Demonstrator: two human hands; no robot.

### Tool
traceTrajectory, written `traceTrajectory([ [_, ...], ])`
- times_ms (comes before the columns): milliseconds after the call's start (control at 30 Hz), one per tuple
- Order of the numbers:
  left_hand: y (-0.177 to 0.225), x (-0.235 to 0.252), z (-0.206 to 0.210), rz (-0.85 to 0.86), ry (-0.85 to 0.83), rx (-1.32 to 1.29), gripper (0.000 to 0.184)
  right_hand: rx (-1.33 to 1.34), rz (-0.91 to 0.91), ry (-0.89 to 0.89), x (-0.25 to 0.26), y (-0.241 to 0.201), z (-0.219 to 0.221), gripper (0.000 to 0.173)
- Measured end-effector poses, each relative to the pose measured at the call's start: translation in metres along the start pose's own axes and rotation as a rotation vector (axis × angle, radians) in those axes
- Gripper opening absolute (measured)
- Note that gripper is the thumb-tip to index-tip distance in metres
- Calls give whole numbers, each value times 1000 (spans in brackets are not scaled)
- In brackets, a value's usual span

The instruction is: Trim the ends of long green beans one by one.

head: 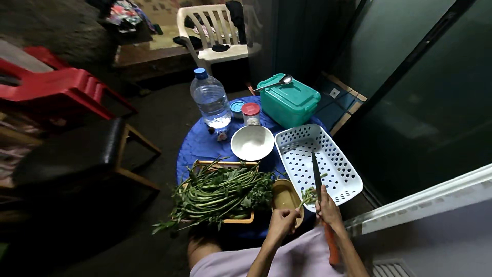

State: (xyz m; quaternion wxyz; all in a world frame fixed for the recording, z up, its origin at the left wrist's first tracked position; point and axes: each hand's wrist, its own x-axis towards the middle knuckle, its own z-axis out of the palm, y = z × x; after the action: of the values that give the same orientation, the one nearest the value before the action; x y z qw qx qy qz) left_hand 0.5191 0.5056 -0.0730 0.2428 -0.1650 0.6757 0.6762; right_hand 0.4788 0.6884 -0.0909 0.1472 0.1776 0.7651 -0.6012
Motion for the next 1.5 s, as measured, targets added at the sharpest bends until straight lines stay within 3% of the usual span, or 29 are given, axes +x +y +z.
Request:
traceTrajectory([
  [200, 15, 26, -1, -66, -143, -87, 27, 65, -125, -260, -9, 4, 2, 62],
  [533, 17, 41, 2, -131, -188, -180, 26, -67, -114, -233, -6, 8, 9, 63],
  [633, 21, 34, 13, -77, -162, -54, 24, -84, -58, -130, -6, 1, 11, 67],
  [733, 20, 38, 21, 3, -96, 152, 25, 73, 30, -75, 8, 2, 7, 67],
  [833, 21, 54, 26, 102, -26, 385, 38, 190, 74, -83, 18, 9, -5, 70],
  [967, 34, 58, 33, 157, -86, 564, 51, 215, 66, -86, 19, 16, -12, 67],
  [1100, 33, 53, 2, 239, 125, 622, 36, 267, 58, -77, 19, 27, -15, 67],
  [1300, 22, 47, -97, 185, 617, 902, 30, 291, 74, -95, 16, 34, -12, 75],
  [1500, 14, 49, -125, 134, 586, 1024, 31, 217, 67, -120, 0, 14, 1, 65],
])
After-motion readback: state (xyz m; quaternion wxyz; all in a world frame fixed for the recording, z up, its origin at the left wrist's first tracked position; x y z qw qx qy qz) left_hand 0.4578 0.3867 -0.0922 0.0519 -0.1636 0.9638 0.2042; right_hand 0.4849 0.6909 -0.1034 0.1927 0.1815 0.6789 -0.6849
